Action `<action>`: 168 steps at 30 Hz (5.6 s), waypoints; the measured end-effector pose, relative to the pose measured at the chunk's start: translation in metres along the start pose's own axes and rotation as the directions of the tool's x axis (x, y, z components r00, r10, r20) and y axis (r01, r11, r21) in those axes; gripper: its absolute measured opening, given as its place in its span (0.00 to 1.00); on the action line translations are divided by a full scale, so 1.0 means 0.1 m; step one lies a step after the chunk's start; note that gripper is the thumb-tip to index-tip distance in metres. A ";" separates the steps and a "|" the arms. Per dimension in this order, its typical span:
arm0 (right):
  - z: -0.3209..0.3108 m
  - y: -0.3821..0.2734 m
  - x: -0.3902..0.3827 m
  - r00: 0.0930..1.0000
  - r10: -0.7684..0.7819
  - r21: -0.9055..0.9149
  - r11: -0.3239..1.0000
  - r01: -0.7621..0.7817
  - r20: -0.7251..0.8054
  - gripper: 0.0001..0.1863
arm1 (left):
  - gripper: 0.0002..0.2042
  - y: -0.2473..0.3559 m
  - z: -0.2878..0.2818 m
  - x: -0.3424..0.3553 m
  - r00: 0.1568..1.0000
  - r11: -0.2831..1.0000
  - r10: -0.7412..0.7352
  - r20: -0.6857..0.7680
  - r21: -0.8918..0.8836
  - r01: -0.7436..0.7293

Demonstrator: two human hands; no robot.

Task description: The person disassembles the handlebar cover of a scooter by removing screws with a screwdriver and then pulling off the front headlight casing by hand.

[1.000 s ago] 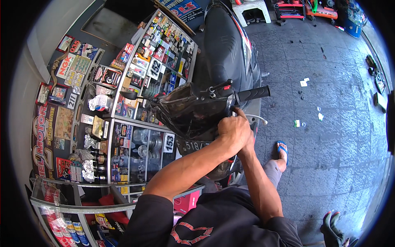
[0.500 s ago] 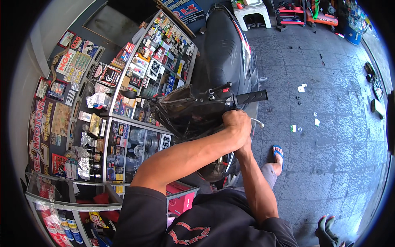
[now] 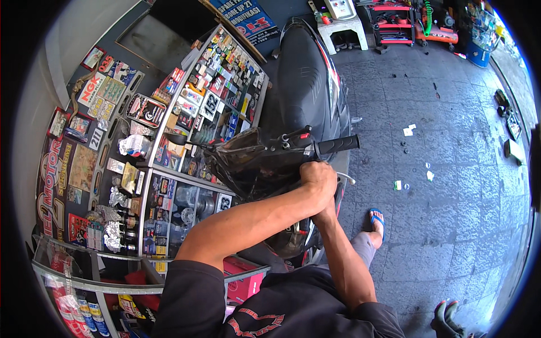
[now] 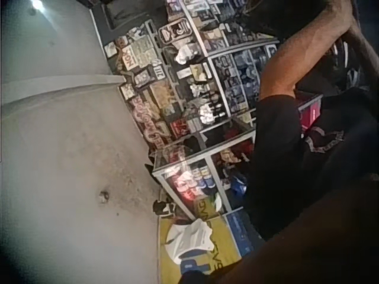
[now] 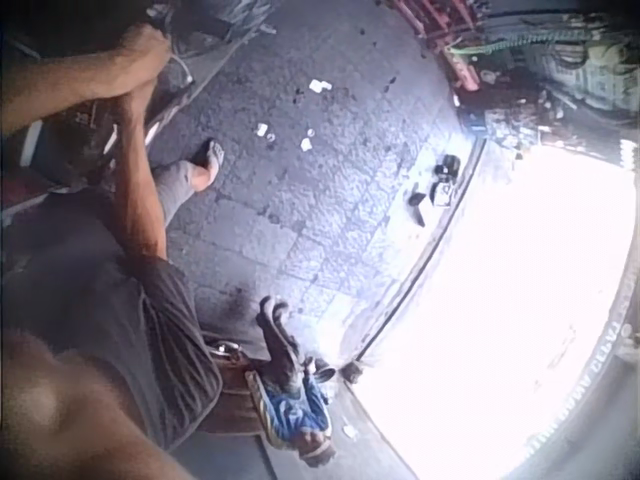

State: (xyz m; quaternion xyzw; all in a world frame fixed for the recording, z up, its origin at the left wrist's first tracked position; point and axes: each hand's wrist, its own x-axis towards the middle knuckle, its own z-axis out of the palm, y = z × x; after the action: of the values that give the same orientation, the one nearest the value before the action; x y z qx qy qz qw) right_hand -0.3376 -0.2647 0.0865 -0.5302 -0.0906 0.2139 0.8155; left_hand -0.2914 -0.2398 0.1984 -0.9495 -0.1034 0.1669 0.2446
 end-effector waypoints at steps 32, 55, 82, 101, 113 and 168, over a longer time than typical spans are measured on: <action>-0.14 0.31 0.22 0.985 -0.140 -0.625 0.761 0.174 0.103 0.21 | 0.09 0.02 -0.09 0.05 0.993 0.999 0.047 0.108 0.017 -0.049; -0.13 0.50 0.32 0.992 0.097 0.191 0.975 -0.111 0.083 0.19 | 0.06 0.14 0.06 0.06 0.997 0.992 -0.078 -0.007 0.103 0.078; -0.47 0.86 0.49 0.985 0.162 0.526 0.833 -0.170 0.060 0.09 | 0.11 -0.11 -0.30 -0.24 0.993 0.914 0.023 -0.113 -0.400 -0.067; -0.30 -1.30 -0.88 0.992 0.104 -0.732 0.680 -0.023 0.065 0.14 | 0.17 0.49 1.24 -1.51 0.958 -0.842 0.271 0.090 -0.460 0.281; 0.15 -1.84 -0.99 0.960 -0.052 -0.670 0.706 0.229 0.274 0.23 | 0.18 -0.37 0.29 -1.21 0.975 -0.847 -0.212 -0.060 -0.486 -0.214; 1.68 -2.25 1.37 0.854 -0.295 -0.208 0.887 0.411 0.428 0.23 | 0.06 -1.89 0.70 -0.24 0.401 0.698 -0.573 -0.714 -0.682 -0.218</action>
State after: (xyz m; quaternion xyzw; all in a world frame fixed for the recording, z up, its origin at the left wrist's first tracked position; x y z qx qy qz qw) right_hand -0.2215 -0.1433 0.3501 -0.5662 -0.3761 0.1426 0.7195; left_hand -0.3611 -0.0544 0.2417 -0.8803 -0.1213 -0.4492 -0.0928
